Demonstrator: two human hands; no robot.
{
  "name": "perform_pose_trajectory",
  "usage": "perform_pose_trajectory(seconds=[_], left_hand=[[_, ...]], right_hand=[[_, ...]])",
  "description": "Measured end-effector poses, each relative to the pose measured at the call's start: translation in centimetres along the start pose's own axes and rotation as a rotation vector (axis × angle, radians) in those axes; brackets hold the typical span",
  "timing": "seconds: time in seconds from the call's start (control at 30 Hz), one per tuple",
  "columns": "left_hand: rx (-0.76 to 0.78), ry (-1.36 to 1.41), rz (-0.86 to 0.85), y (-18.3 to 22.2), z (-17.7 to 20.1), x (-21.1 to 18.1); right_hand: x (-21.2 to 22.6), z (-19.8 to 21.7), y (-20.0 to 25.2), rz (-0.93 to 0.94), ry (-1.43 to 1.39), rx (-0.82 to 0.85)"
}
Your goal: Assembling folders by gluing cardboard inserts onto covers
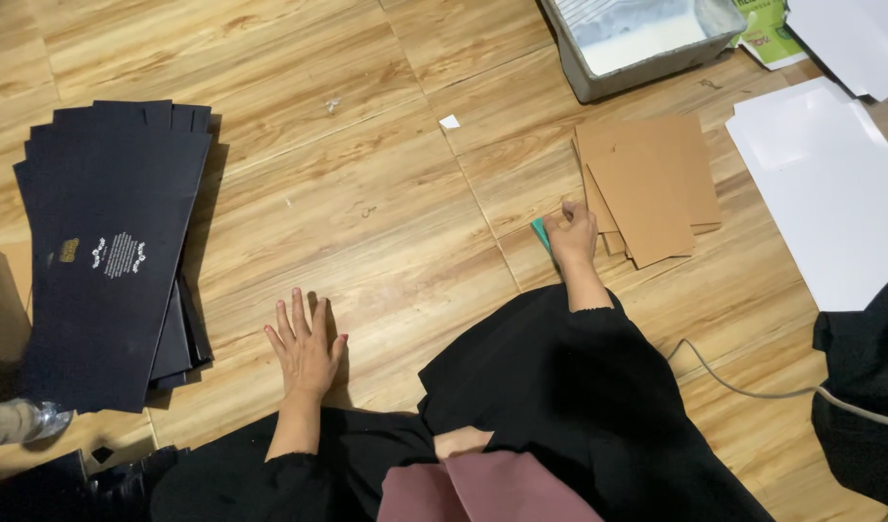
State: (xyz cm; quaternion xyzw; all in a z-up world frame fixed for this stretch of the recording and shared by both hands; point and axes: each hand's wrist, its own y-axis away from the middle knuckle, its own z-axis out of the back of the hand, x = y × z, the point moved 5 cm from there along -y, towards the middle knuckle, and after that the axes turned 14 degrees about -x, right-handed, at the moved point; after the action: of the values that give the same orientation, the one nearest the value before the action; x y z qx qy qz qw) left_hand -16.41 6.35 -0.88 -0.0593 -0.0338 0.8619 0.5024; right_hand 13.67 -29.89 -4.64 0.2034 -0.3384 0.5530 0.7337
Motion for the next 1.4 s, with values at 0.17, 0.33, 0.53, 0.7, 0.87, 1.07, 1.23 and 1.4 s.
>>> perform_pose_trajectory(seconds=[0.17, 0.33, 0.53, 0.7, 0.87, 1.07, 1.23, 1.4], left_hand=[[0.021, 0.004, 0.001, 0.2, 0.3, -0.2], [0.027, 0.027, 0.023, 0.5, 1.1, -0.2], [0.047, 0.053, 0.035, 0.8, 1.6, 0.1], [0.101, 0.009, 0.005, 1.0, -0.2, 0.3], [0.108, -0.034, -0.025, 1.1, -0.6, 0.5], [0.064, 0.001, -0.009, 1.8, 0.5, 0.7], [0.022, 0.05, -0.037, 1.8, 0.2, 0.6], [0.033, 0.008, -0.132, 1.0, -0.4, -0.7]], right_hand=[[0.1, 0.7, -0.2, 0.042, -0.055, -0.068], [1.1, 4.0, -1.3, 0.166, -0.006, -0.177], [1.8, 11.4, -2.0, 0.242, 0.56, -0.087], [-11.0, 7.6, -5.6, 0.478, 0.849, 0.153], [-8.1, 11.0, -2.9, 0.754, 0.976, -0.035], [-3.6, 21.2, -5.7, 0.446, 0.629, -0.031], [-6.8, 30.1, -6.2, 0.3, 0.59, -0.183], [-6.3, 30.5, -3.0, 0.136, 0.876, -0.213]])
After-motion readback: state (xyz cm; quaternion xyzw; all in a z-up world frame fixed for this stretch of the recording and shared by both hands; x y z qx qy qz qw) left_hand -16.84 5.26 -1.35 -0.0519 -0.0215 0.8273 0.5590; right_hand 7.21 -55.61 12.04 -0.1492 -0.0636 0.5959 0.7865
